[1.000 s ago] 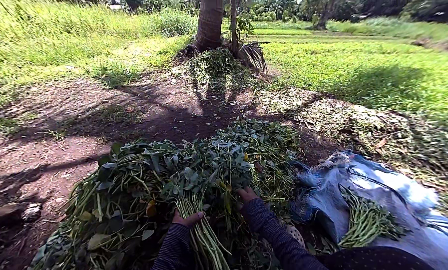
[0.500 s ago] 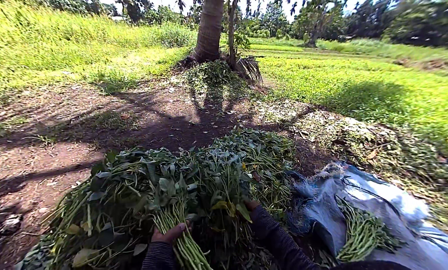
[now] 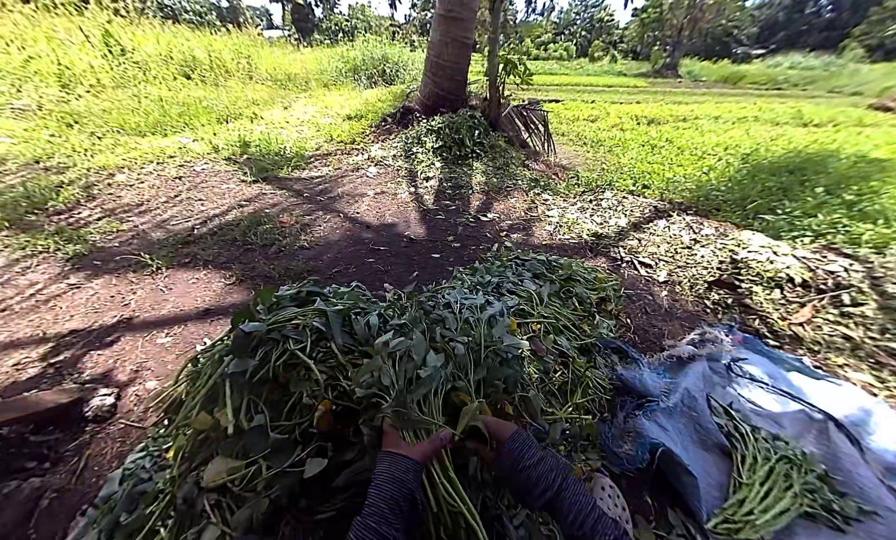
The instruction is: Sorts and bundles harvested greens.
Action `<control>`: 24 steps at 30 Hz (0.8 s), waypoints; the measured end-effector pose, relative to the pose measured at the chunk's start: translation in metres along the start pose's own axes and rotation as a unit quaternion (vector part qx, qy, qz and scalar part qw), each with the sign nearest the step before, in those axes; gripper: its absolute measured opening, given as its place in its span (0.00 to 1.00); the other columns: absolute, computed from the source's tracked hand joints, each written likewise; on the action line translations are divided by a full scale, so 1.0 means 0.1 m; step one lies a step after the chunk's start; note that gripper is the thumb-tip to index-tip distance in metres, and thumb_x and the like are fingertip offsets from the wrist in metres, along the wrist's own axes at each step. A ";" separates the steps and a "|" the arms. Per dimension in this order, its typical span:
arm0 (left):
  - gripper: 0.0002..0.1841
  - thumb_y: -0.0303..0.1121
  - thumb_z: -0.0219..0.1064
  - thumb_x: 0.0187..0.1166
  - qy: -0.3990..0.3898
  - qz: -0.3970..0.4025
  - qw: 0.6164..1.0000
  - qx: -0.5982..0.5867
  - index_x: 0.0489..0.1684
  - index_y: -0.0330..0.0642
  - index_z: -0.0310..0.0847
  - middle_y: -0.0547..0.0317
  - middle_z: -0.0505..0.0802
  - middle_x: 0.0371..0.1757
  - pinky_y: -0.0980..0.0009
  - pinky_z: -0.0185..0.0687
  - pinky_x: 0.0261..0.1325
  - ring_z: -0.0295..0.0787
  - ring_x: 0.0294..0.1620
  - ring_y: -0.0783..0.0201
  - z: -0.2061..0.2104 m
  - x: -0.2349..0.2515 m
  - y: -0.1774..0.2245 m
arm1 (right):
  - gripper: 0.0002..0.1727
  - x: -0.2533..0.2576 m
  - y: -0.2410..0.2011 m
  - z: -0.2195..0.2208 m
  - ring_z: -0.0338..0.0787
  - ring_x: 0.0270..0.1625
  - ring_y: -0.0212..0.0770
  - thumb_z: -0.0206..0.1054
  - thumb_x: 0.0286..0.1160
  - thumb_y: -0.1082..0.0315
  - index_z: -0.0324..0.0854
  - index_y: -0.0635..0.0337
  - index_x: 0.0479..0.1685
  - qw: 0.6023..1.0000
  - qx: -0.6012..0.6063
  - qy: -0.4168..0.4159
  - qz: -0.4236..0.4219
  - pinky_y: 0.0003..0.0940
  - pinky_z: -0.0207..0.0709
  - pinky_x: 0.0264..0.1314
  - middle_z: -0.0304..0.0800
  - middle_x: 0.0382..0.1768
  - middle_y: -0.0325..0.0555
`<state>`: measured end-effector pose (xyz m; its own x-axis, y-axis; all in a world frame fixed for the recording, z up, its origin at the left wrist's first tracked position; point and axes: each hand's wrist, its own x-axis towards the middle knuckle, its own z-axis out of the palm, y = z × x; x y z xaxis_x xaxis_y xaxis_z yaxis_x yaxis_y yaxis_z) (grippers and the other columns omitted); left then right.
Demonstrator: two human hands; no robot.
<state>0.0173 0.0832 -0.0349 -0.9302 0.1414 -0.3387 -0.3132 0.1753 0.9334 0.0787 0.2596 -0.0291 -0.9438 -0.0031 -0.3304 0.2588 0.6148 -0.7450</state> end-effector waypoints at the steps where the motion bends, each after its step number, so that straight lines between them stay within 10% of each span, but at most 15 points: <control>1: 0.64 0.26 0.91 0.48 0.013 0.018 0.999 0.025 0.89 0.29 0.44 0.32 0.72 0.82 0.61 0.71 0.82 0.74 0.81 0.51 0.01 0.00 -0.01 | 0.18 0.05 0.05 0.06 0.88 0.68 0.61 0.64 0.84 0.70 0.81 0.76 0.65 1.000 -0.004 -0.003 -0.029 0.54 0.73 0.79 0.88 0.61 0.70; 11: 0.59 0.24 0.89 0.51 0.069 0.084 0.994 0.016 0.87 0.24 0.49 0.31 0.73 0.81 0.63 0.67 0.84 0.73 0.81 0.52 -0.07 -0.02 0.05 | 0.22 0.11 0.00 0.28 0.88 0.64 0.54 0.52 0.93 0.64 0.79 0.76 0.66 0.974 0.172 0.022 0.145 0.48 0.73 0.75 0.88 0.60 0.68; 18: 0.58 0.21 0.88 0.51 0.114 0.084 0.990 -0.010 0.86 0.25 0.50 0.31 0.73 0.81 0.62 0.68 0.83 0.72 0.81 0.51 -0.30 0.14 0.04 | 0.19 -0.09 0.12 0.28 0.88 0.42 0.40 0.49 0.93 0.68 0.77 0.79 0.60 0.974 0.216 0.021 0.068 0.39 0.82 0.57 0.89 0.44 0.59; 24: 0.56 0.21 0.88 0.54 0.166 0.056 0.984 -0.009 0.87 0.27 0.51 0.31 0.74 0.81 0.59 0.68 0.83 0.73 0.81 0.50 -0.50 0.12 0.15 | 0.26 -0.03 0.29 0.11 0.84 0.72 0.63 0.50 0.95 0.56 0.80 0.73 0.65 0.981 -0.121 -0.144 0.043 0.63 0.66 0.80 0.87 0.62 0.69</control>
<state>-0.0087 0.0385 -0.0188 -0.9695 -0.1683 -0.1782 -0.2052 0.1598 0.9656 0.0916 0.2687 -0.0560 -0.8145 -0.1452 -0.5618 0.2444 0.7922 -0.5592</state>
